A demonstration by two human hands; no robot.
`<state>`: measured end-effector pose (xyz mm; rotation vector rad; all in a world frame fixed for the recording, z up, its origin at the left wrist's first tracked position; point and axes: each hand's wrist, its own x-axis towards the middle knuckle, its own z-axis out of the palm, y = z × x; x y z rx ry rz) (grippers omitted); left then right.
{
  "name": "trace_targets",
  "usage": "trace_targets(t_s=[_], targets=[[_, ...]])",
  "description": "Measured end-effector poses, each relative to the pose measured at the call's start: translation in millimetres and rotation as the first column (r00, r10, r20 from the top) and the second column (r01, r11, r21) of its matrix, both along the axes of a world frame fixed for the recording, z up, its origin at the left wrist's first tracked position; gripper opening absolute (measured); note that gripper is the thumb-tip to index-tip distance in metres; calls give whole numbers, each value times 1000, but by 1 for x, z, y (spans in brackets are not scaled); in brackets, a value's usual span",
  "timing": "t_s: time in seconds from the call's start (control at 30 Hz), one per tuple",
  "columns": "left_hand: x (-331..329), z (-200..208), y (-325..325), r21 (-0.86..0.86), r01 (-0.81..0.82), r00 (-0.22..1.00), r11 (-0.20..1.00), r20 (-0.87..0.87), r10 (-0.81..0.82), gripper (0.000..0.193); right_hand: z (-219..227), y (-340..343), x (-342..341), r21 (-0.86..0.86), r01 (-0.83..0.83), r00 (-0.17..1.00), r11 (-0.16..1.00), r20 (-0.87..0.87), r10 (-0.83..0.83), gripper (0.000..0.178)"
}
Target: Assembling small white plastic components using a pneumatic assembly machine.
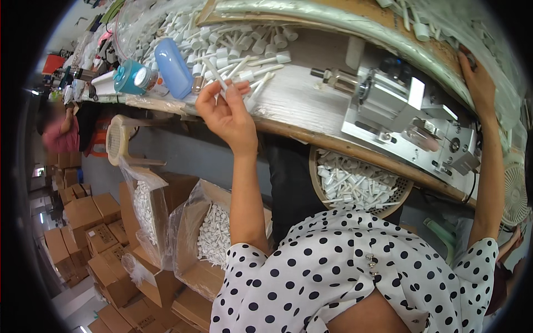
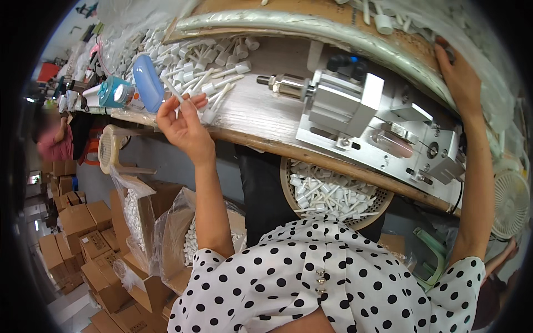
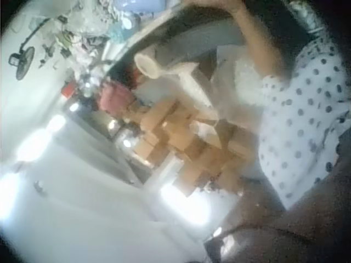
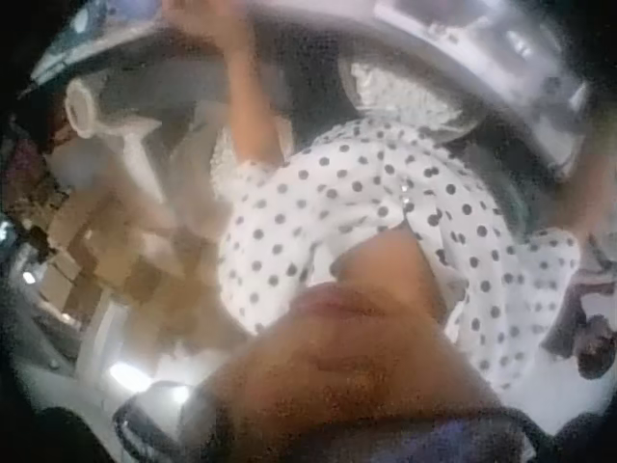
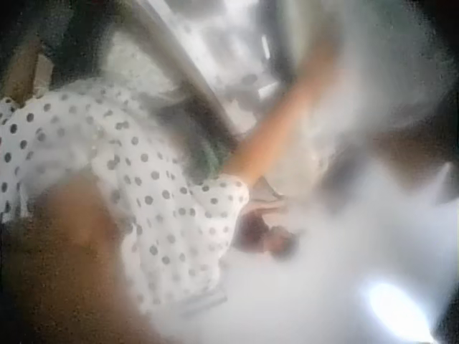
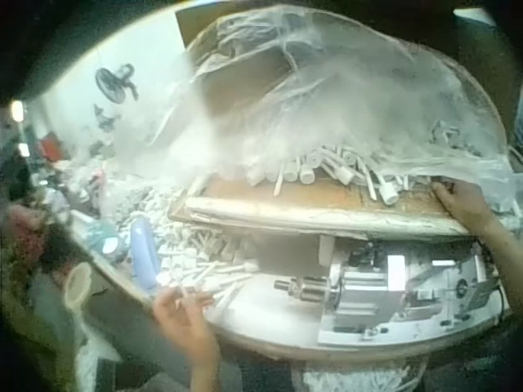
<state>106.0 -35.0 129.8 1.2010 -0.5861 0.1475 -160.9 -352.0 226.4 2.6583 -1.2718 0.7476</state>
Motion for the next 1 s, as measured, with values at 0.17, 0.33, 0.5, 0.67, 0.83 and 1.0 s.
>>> trace_targets(t_s=[0.17, 0.33, 0.5, 0.67, 0.83, 1.0], targets=[[-71, 48, -7, -251, 381, 903, 890, -105, -416, 39, 1, -1, -1, -123, -134, 990, 983, 28, 139, 25], [-102, 74, -4, -579, 661, 536, 477, -81, -840, 53, 4, -2, -2, -143, -146, 988, 979, 28, 151, 23], [-112, 79, 2, -637, 673, 439, 375, -64, -896, 53, 6, 9, 3, -66, -51, 998, 996, 33, 54, 23], [-120, 79, 10, -686, 650, 363, 328, -99, -927, 53, 5, -10, -2, -305, -281, 956, 910, -5, 293, 24], [-124, 75, 14, -645, 656, 409, 392, -133, -903, 53, 3, -3, 0, -146, -173, 983, 974, 28, 179, 24], [-131, 59, 15, -132, 678, 671, 723, -291, -682, 45, -1, 3, -2, -97, -87, 995, 992, 47, 92, 26]])
